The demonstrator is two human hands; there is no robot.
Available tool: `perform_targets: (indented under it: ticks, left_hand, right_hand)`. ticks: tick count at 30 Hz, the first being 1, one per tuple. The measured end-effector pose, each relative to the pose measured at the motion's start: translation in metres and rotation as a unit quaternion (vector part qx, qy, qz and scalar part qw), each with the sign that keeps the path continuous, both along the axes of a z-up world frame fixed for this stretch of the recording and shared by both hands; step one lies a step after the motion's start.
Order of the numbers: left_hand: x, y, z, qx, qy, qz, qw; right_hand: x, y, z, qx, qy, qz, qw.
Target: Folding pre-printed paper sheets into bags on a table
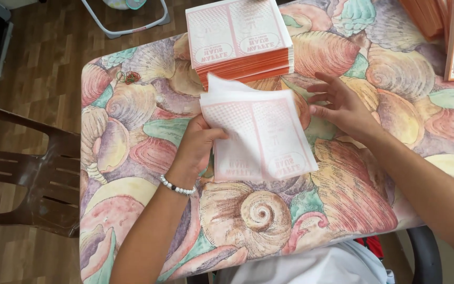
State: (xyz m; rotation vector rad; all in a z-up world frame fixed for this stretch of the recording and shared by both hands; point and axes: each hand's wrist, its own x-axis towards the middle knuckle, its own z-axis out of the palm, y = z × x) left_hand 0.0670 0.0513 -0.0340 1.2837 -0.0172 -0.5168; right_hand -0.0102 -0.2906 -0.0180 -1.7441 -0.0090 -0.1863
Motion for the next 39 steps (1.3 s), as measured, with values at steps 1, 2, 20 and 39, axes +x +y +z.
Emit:
perform_targets:
  ticks: [1, 2, 20, 39]
  left_hand:
    - [0.002, 0.001, -0.009, -0.026, -0.062, -0.006, 0.998]
    - [0.008, 0.001, -0.016, -0.052, -0.128, -0.012, 0.99]
    - [-0.014, 0.002, 0.039, 0.083, -0.211, 0.027, 0.974]
    - [-0.052, -0.027, 0.064, 0.092, -0.303, 0.057, 0.947]
  right_hand:
    - [-0.002, 0.003, 0.0, 0.014, -0.016, 0.024, 0.999]
    - [-0.002, 0.005, 0.002, 0.027, -0.035, 0.048, 0.998]
    - [-0.024, 0.05, 0.045, 0.095, 0.019, 0.029, 0.995]
    - [-0.044, 0.05, 0.059, -0.027, -0.016, -0.073, 0.997]
